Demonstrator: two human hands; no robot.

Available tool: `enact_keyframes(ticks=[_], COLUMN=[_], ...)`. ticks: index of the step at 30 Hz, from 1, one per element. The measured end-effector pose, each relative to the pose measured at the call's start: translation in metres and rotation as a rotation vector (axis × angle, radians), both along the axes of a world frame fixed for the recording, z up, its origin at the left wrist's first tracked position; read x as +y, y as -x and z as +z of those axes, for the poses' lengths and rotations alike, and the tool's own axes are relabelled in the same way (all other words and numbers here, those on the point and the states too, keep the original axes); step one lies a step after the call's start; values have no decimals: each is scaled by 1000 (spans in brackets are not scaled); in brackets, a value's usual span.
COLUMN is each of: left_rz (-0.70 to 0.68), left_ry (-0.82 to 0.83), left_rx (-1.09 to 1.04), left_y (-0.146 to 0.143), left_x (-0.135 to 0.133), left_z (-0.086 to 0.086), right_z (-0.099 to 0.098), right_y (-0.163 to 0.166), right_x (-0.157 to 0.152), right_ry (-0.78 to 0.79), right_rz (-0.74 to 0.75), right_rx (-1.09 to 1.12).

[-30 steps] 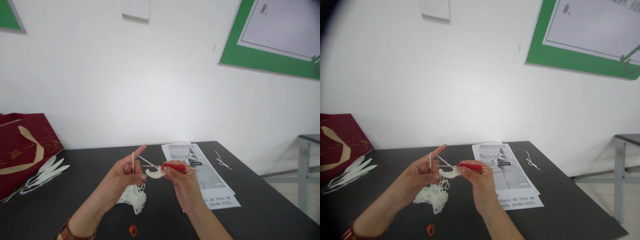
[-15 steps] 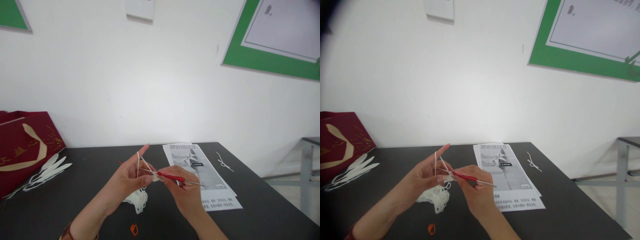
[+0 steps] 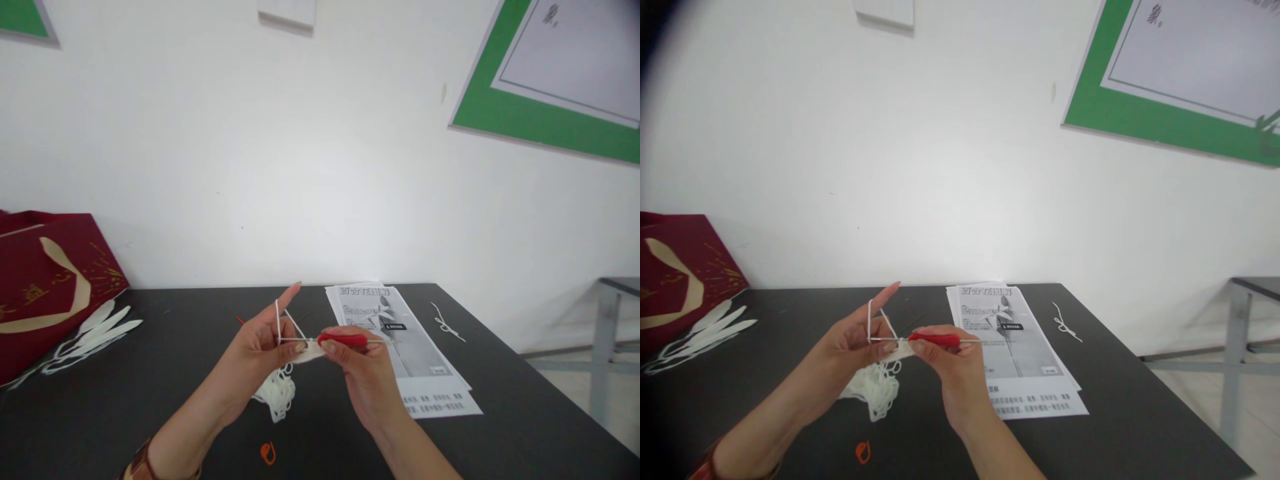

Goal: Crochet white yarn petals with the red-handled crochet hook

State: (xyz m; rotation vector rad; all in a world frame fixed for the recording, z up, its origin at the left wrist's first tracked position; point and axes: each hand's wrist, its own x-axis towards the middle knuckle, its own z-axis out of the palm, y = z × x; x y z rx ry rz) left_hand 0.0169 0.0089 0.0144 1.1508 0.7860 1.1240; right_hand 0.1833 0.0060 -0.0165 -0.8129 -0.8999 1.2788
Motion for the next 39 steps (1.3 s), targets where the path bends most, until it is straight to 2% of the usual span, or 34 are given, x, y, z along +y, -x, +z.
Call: enact_keyframes(ticks=[3, 8, 12, 17, 21, 23, 26, 30, 34, 39], left_rz=[-15, 18, -90, -184, -161, -128, -56, -21, 45, 47], left_ry=[-8, -20, -12, -16, 9, 52, 149, 244, 283, 283], left_rx=[4, 91, 164, 149, 97, 57, -29, 49, 84, 54], left_y=[1, 9, 24, 39, 39, 40, 49, 68, 89, 113], left_x=[1, 4, 10, 18, 22, 26, 39, 60, 73, 76], left_z=[0, 3, 4, -1, -6, -9, -16, -34, -48, -47], right_z=[-1, 1, 2, 6, 10, 9, 7, 6, 7, 10], right_y=[1, -5, -9, -12, -15, -17, -19, -20, -19, -20], right_x=[1, 4, 7, 6, 5, 6, 10, 13, 14, 13], right_ry=[35, 1, -29, -119, -215, -194, -82, 65, 89, 65], right_rz=[28, 5, -9, -28, -89, -76, 29, 173, 208, 276], right_rx=[64, 49, -6, -213, -369, -331, -176, -4, -2, -6])
